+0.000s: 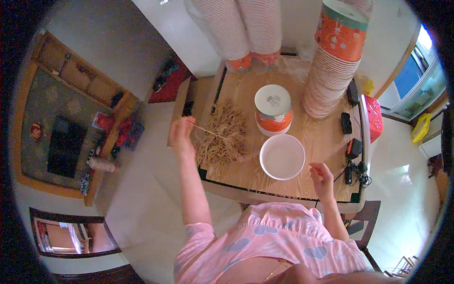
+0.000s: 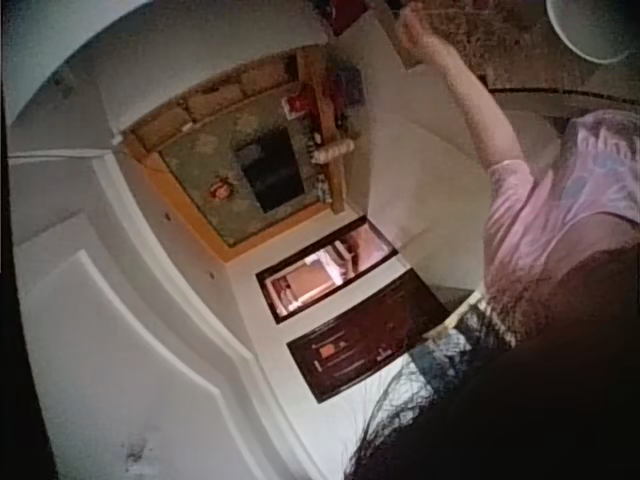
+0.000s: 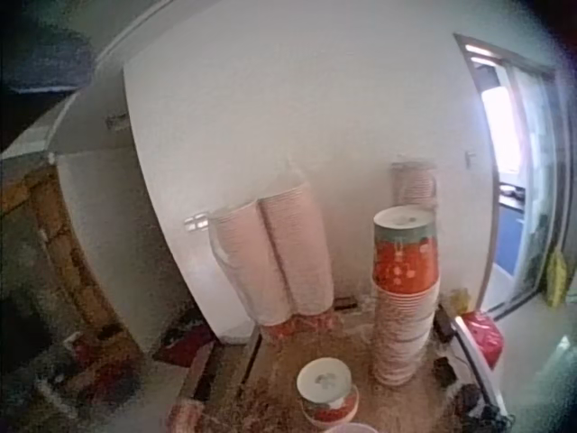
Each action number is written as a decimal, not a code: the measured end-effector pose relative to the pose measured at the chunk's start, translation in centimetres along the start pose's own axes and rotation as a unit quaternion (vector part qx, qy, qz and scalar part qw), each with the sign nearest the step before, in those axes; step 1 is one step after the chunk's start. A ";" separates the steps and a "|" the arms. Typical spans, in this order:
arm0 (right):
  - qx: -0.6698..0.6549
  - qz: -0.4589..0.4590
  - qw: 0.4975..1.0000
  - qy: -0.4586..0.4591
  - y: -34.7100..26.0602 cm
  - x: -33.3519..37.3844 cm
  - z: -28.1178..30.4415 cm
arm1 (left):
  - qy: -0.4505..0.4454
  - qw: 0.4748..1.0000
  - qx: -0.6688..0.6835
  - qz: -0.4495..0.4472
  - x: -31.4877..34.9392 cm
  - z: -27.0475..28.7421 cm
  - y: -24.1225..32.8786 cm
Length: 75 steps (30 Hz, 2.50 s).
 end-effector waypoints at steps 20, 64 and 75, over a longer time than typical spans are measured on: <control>0.127 0.079 0.988 -0.034 -1.7 1.7 -0.1 | -0.340 0.898 -0.249 -0.122 -8.1 -10.3 15.2; -0.011 0.004 0.930 -0.366 -3.6 1.0 -8.4 | -0.366 0.911 -0.128 0.140 18.4 -4.7 3.5; -0.104 -0.100 0.966 -0.213 1.1 3.4 -3.4 | -0.510 0.839 -0.154 0.112 23.5 -10.0 0.5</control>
Point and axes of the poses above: each hand's wrist, its own x-axis away from the middle knuckle, its own z-axis out of the back of the hand, y = z × x, the point moved 2 cm from there along -x, towards the middle knuckle, and after that the axes turned 15 degrees about -z, right-handed, at the moved point
